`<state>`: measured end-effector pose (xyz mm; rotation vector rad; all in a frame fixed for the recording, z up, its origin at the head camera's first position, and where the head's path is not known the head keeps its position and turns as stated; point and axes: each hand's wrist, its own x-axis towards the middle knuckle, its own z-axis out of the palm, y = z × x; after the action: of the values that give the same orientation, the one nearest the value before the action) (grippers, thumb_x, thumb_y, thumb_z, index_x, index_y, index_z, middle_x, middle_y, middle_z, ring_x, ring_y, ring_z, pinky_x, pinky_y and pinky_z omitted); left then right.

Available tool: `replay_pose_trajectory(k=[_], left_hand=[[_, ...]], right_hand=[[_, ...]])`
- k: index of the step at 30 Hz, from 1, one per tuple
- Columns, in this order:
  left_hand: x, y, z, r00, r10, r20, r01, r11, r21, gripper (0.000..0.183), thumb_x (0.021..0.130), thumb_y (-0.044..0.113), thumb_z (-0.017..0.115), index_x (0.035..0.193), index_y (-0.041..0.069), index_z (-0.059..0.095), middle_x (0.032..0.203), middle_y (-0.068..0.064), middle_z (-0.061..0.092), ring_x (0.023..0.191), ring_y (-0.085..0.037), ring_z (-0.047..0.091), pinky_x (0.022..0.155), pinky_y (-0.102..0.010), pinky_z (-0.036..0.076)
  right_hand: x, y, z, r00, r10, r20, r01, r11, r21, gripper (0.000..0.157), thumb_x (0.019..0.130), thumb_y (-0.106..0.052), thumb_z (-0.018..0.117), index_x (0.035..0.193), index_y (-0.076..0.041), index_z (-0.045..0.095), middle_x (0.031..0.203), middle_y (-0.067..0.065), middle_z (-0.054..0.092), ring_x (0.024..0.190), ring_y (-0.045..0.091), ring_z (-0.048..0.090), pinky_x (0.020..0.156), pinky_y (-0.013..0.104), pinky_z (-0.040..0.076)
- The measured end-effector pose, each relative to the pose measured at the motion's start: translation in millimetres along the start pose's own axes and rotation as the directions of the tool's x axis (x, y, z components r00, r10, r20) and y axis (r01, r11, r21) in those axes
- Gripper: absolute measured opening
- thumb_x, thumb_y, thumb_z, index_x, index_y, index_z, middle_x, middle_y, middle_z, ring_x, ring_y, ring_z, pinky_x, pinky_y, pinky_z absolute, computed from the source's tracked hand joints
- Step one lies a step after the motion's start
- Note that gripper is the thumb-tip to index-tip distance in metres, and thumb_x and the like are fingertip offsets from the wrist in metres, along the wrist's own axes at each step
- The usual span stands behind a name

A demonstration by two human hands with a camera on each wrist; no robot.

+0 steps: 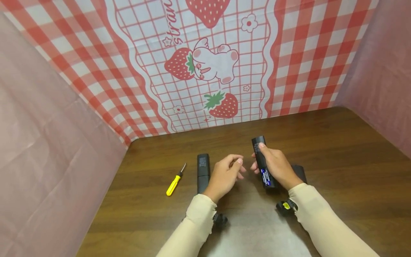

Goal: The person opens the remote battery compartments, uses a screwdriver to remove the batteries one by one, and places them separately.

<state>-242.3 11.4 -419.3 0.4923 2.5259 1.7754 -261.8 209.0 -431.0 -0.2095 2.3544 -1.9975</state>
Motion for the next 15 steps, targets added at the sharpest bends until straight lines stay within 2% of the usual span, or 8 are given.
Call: replay_pose_trajectory(k=[3, 7, 12, 15], left_hand=[[-2.8, -2.4, -5.6, 0.998, 0.018, 0.062, -0.023, 0.997, 0.072, 0.030, 0.105, 0.029, 0.053, 0.120, 0.007, 0.068, 0.082, 0.002, 0.070, 0.067, -0.013, 0.068, 0.062, -0.028, 0.054], [-6.8, -2.8, -11.4, 0.991, 0.041, 0.126, -0.064, 0.981, 0.184, 0.030, 0.105, 0.029, 0.053, 0.119, 0.008, 0.069, 0.083, 0.005, 0.070, 0.069, -0.012, 0.068, 0.063, -0.027, 0.053], [-12.3, -4.5, -20.6, 0.989, 0.056, 0.138, -0.092, 0.957, 0.273, 0.028, 0.104, 0.030, 0.054, 0.118, 0.012, 0.070, 0.084, 0.006, 0.070, 0.069, -0.011, 0.068, 0.064, -0.026, 0.052], [-15.5, -7.1, -28.2, 0.989, 0.073, 0.128, -0.109, 0.946, 0.304, 0.027, 0.104, 0.029, 0.054, 0.118, 0.011, 0.070, 0.083, 0.006, 0.070, 0.069, -0.008, 0.068, 0.064, -0.025, 0.052]], right_hand=[[-0.3, 0.5, -1.0, 1.000, 0.001, -0.001, -0.001, 1.000, -0.003, 0.078, 0.104, -0.059, 0.033, 0.120, 0.013, 0.058, 0.081, 0.019, 0.071, 0.069, 0.026, 0.071, 0.063, 0.037, 0.057], [-1.2, 0.6, -1.7, 1.000, 0.003, 0.002, -0.003, 1.000, -0.007, 0.078, 0.104, -0.059, 0.033, 0.120, 0.013, 0.058, 0.081, 0.019, 0.071, 0.069, 0.026, 0.071, 0.063, 0.037, 0.057], [-1.0, 0.8, -1.1, 1.000, 0.006, 0.003, -0.006, 1.000, -0.004, 0.077, 0.104, -0.059, 0.033, 0.121, 0.012, 0.058, 0.082, 0.019, 0.071, 0.069, 0.027, 0.071, 0.063, 0.037, 0.057], [0.0, 0.9, -0.3, 1.000, 0.009, 0.006, -0.009, 1.000, -0.003, 0.076, 0.104, -0.059, 0.033, 0.121, 0.011, 0.058, 0.082, 0.019, 0.071, 0.069, 0.026, 0.070, 0.062, 0.038, 0.057]])
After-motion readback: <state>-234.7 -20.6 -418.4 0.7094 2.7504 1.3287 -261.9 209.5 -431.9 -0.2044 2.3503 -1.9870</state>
